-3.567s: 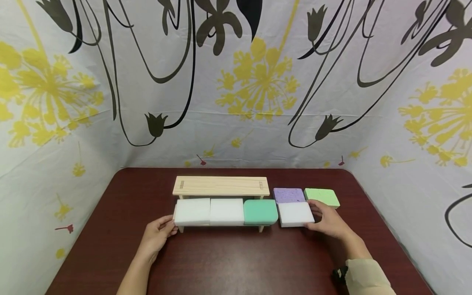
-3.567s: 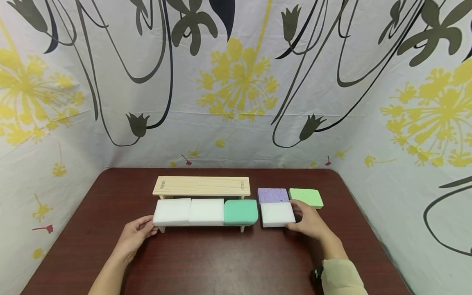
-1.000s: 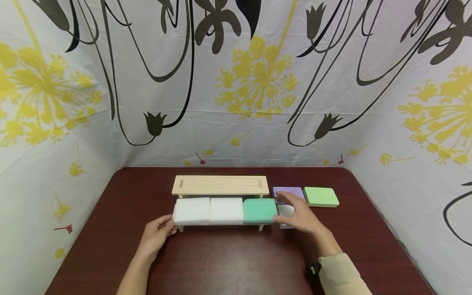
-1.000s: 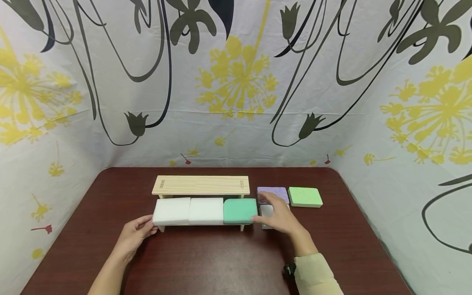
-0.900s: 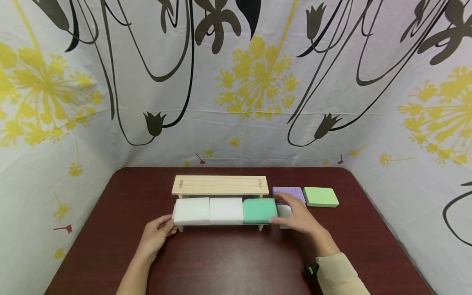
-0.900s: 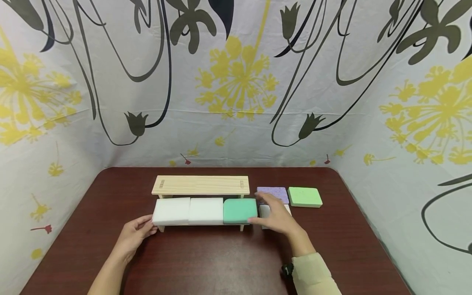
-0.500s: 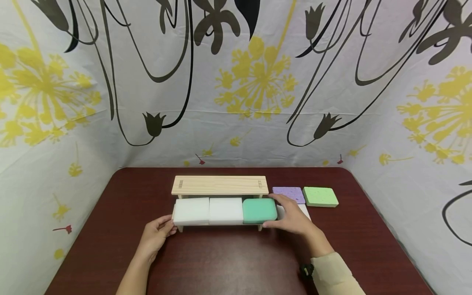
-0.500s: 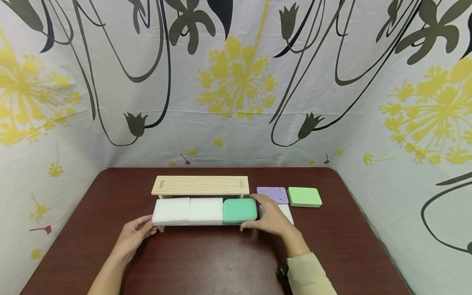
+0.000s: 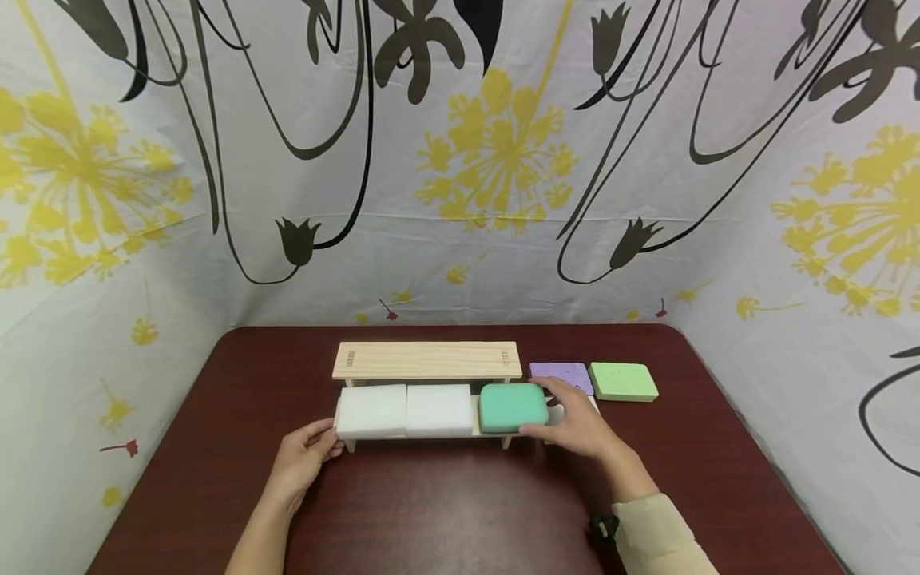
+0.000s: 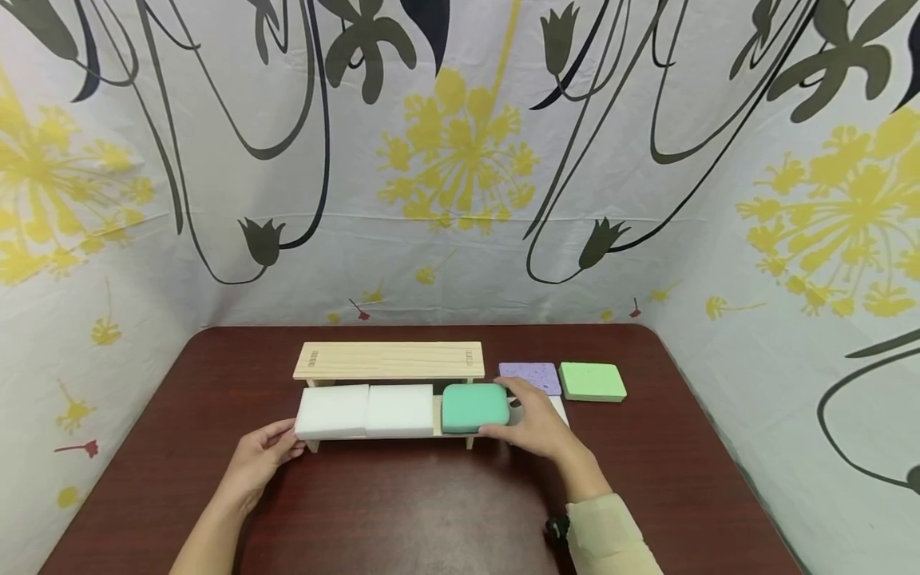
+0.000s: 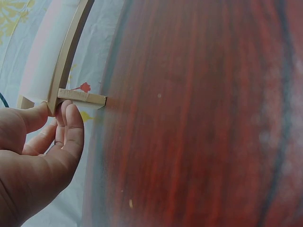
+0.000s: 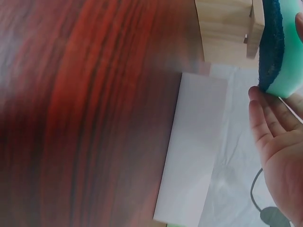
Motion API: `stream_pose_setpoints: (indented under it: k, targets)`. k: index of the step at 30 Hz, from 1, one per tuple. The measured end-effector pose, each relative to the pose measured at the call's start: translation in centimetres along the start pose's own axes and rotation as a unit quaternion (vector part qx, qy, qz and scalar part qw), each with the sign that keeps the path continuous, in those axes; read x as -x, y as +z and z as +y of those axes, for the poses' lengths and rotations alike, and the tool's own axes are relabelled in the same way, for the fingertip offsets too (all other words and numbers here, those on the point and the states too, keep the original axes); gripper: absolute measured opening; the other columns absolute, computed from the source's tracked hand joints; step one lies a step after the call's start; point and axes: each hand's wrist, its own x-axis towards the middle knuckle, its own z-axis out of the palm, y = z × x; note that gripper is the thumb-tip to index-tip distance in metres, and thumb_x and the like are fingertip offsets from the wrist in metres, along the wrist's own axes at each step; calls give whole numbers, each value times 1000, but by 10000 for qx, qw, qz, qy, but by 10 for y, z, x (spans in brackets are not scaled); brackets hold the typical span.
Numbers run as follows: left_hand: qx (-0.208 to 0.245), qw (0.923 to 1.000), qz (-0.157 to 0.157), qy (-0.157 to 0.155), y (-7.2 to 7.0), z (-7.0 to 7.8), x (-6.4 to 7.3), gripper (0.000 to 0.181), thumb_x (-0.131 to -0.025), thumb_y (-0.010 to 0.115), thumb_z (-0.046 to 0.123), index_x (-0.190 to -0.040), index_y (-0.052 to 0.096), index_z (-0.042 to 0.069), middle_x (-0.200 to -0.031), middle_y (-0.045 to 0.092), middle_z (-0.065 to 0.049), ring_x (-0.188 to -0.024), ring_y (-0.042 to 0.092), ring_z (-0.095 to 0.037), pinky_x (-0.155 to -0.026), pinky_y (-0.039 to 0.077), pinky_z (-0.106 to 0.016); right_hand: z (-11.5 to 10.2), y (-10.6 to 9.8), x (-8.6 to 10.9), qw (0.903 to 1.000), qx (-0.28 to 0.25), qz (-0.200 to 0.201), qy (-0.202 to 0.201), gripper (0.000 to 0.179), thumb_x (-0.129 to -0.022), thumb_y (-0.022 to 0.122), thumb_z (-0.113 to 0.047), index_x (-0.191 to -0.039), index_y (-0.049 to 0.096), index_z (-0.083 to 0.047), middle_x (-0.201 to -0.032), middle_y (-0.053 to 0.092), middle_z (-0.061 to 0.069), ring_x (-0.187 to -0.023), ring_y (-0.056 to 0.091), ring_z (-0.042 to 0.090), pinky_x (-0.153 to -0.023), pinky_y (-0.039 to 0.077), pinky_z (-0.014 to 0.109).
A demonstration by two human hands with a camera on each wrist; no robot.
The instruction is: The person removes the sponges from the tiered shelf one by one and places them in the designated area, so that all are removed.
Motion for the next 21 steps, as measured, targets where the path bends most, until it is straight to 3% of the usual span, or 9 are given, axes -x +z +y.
stream_pose_setpoints:
  k: [21]
  targets:
    - [21, 10000, 10, -61, 0, 1, 0, 34, -104, 51, -1, -135, 53, -15, -117, 66, -26, -94, 67, -19, -80, 60, -25, 29, -30, 24, 9995, 49, 259, 189, 84, -77, 90, -34, -142, 52, 1, -132, 60, 20, -108, 66, 34, -89, 57, 52]
